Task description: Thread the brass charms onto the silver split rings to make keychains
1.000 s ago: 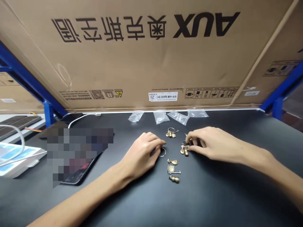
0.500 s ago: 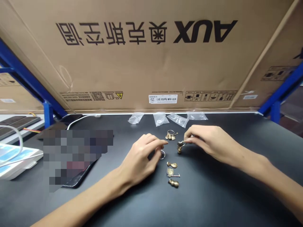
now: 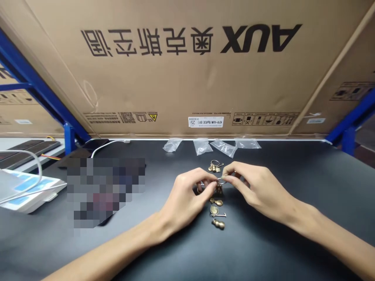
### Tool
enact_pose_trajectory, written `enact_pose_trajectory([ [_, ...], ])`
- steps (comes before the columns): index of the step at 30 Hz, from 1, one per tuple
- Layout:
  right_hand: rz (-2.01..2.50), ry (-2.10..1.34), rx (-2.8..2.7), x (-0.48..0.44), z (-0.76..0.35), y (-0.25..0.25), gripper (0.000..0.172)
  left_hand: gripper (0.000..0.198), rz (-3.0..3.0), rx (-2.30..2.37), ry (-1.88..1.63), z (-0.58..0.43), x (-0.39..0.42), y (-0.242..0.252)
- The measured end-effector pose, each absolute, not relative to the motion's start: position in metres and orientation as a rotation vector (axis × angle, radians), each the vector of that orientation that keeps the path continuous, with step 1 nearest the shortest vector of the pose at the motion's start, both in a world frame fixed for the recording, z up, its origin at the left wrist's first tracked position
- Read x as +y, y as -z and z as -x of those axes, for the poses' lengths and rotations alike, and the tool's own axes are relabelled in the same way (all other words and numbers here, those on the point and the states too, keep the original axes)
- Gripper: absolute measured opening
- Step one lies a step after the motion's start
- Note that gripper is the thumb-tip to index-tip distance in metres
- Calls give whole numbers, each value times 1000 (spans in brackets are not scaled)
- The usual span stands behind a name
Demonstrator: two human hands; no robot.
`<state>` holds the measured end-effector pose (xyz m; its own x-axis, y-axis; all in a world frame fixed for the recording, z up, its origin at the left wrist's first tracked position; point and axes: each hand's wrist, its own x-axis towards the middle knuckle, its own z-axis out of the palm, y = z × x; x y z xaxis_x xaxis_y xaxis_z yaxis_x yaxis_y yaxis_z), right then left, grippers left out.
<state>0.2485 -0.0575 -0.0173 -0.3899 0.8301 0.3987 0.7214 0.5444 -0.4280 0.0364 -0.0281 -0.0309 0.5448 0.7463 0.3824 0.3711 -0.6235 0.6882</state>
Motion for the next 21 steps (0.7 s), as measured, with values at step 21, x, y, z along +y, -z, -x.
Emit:
enact_pose_trajectory([
  [21,1231,-834,-1822,-65,-224,26,24,16,-1732,915,-888,-35,-33,21],
])
